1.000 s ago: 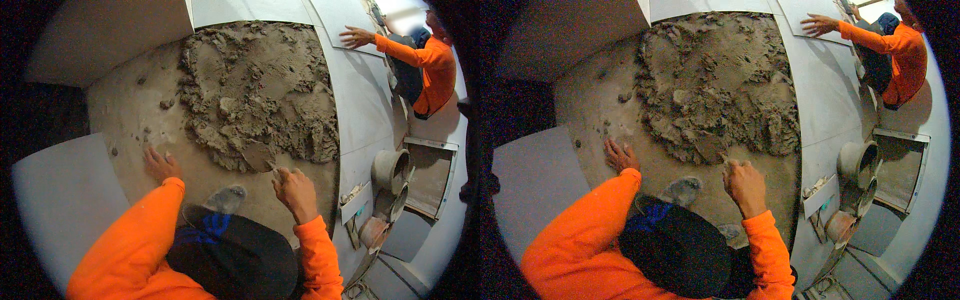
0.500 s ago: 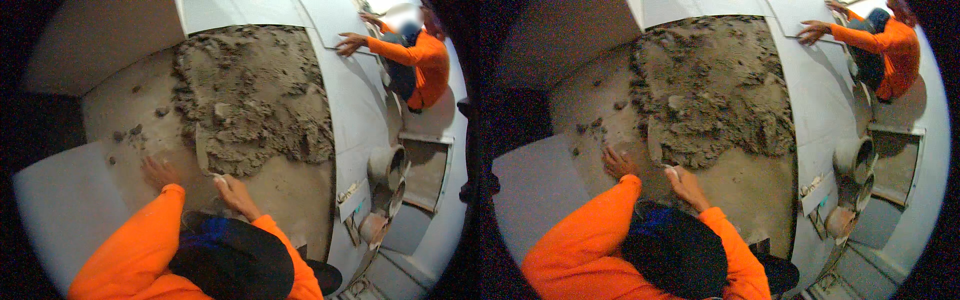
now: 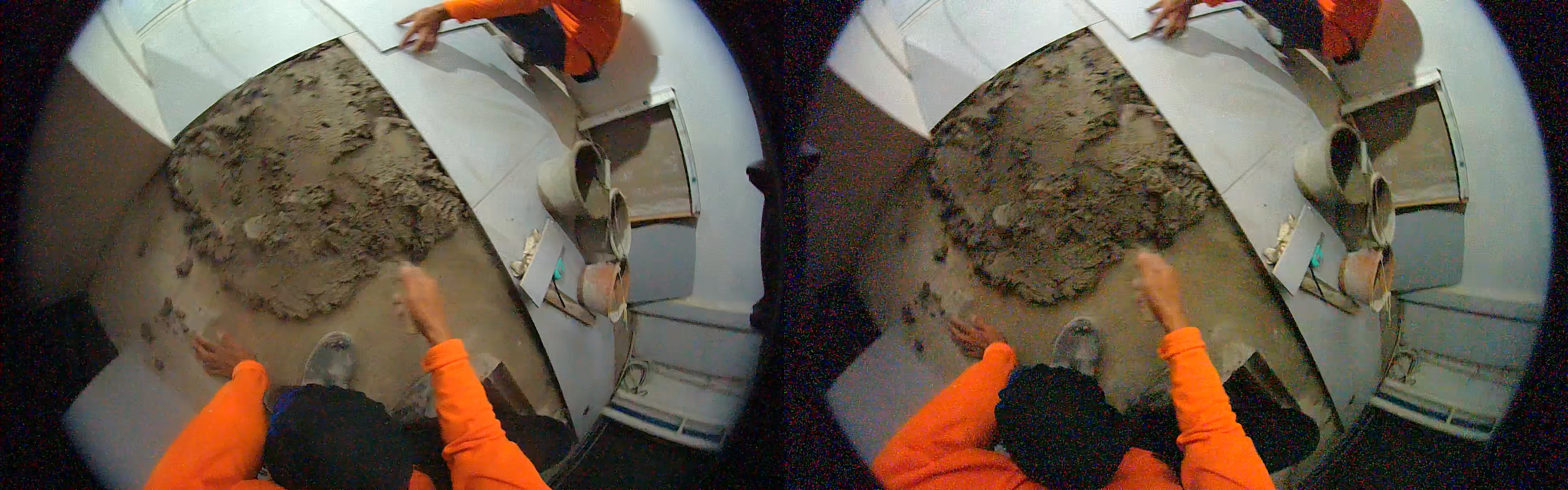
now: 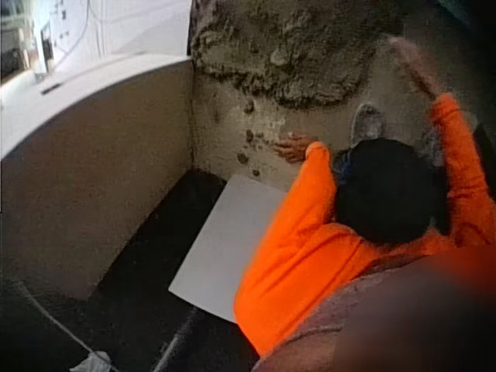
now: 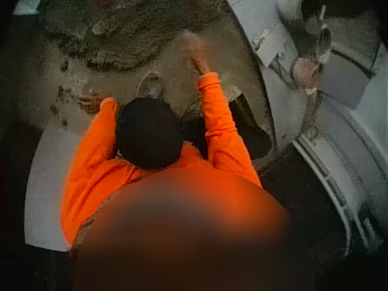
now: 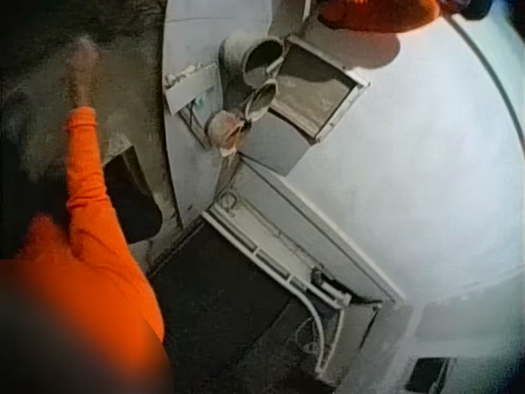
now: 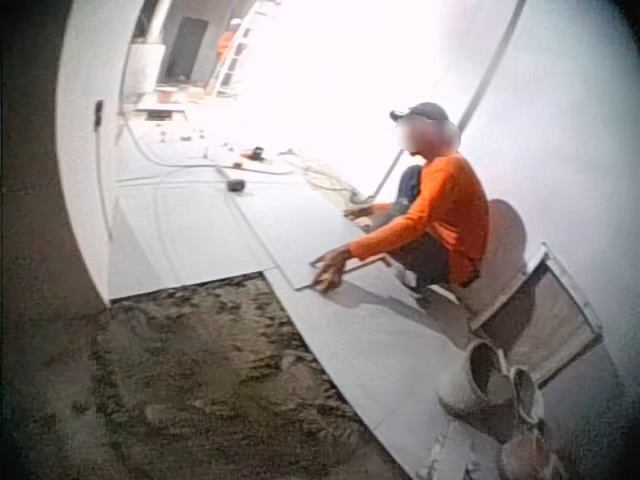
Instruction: The person measures and marks a large white floor tile using a tape measure and marker, then pours and spreads tile adhesive on the floor with a trowel. A coworker is visible nearby working on adjacent tiles.
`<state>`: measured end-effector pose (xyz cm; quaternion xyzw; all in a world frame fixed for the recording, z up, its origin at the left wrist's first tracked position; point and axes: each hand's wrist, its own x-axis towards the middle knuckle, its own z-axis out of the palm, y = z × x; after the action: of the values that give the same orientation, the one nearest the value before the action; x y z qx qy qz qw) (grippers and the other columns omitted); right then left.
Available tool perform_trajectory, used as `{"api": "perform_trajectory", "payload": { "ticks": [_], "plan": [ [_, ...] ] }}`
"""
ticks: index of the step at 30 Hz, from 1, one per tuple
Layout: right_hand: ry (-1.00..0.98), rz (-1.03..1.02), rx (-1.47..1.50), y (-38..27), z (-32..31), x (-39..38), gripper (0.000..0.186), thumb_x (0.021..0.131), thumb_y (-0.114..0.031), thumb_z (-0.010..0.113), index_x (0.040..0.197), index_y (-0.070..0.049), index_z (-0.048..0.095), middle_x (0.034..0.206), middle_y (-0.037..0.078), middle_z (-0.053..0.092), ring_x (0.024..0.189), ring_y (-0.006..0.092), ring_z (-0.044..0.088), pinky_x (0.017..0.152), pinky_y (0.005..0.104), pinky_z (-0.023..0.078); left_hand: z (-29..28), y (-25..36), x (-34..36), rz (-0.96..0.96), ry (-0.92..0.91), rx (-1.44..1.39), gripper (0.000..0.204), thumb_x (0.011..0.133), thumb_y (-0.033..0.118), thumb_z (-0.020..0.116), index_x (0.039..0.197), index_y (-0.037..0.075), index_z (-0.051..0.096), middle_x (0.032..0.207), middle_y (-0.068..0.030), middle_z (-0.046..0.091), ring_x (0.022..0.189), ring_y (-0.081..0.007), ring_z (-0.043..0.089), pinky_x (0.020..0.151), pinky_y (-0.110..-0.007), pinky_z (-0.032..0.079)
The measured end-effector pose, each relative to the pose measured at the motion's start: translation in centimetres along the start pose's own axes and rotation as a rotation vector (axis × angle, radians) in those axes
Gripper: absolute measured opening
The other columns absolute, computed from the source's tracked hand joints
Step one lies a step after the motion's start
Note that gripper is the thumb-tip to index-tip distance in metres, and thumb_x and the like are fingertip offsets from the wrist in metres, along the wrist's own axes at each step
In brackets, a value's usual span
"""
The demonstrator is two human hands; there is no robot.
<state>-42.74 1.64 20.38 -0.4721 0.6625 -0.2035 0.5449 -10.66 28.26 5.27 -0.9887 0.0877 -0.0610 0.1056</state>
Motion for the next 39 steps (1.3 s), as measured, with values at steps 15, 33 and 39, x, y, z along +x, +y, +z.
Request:
{"api": "perform_trajectory", "payload": {
  "ticks": [15,33,39],
  "plan": [
    [0.138,0.373,0.646,0.9,-5.1,-1.0,0.037,0.106,-0.046,0.050,0.110,-0.010,0.057,0.071,0.004,0.056,0.052,0.0156,0.057,0.045,0.0331,0.048,0.9,-0.4,0.3,0.220,0.113,0.035,0.065,0.106,0.047,0.047,0.161,0.015,0.033,0.163,-0.0065,0.037,0.148,-0.0270,0.038,0.115,-0.051,0.036],
    [0.191,0.427,0.278,-0.3,-3.2,-1.4,0.036,0.105,-0.043,0.054,0.112,-0.007,0.053,0.076,0.013,0.064,0.059,0.0292,0.064,0.050,0.0440,0.052,1.9,-1.6,0.2,0.300,0.102,-0.020,0.064,0.107,0.045,0.047,0.160,0.013,0.035,0.161,-0.0087,0.039,0.146,-0.0289,0.040,0.114,-0.050,0.037],
    [0.384,0.397,0.826,-4.8,3.9,2.4,0.037,0.106,-0.045,0.050,0.109,-0.008,0.052,0.072,0.005,0.056,0.051,0.0176,0.054,0.044,0.0355,0.048,2.0,-1.6,0.6,0.310,0.103,-0.033,0.063,0.107,0.045,0.047,0.160,0.012,0.036,0.161,-0.0095,0.039,0.146,-0.0295,0.041,0.114,-0.050,0.037]
  ]
}}
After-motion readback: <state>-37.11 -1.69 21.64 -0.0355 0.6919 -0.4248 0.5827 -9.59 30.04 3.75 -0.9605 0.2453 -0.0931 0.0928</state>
